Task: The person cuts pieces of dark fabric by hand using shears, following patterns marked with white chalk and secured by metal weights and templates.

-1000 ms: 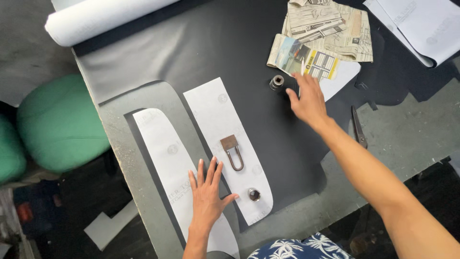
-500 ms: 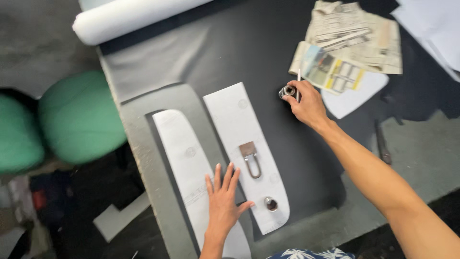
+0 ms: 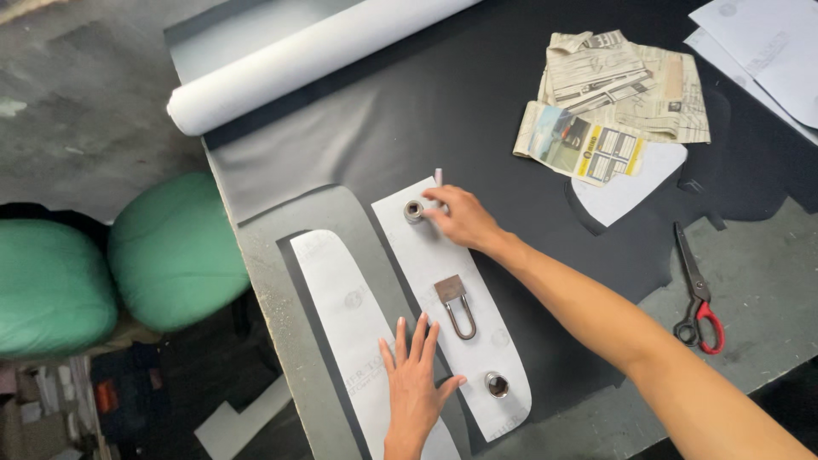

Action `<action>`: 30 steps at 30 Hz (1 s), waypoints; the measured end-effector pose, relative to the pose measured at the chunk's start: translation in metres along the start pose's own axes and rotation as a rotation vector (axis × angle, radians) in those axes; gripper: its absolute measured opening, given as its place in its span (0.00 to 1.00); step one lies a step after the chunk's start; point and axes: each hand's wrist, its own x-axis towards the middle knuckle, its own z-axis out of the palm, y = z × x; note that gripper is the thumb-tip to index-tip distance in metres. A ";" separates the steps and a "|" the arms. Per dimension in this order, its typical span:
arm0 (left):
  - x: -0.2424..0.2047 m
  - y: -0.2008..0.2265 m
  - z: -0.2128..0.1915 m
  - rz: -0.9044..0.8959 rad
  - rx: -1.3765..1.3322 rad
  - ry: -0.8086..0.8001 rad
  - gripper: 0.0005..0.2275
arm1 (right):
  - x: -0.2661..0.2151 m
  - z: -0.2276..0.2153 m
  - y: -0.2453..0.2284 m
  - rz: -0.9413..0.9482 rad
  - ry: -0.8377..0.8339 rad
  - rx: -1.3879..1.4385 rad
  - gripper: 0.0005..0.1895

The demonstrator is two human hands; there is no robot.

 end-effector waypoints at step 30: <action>0.085 0.035 0.045 -0.321 -0.140 0.459 0.22 | -0.363 -0.186 0.076 0.289 0.516 -0.487 0.17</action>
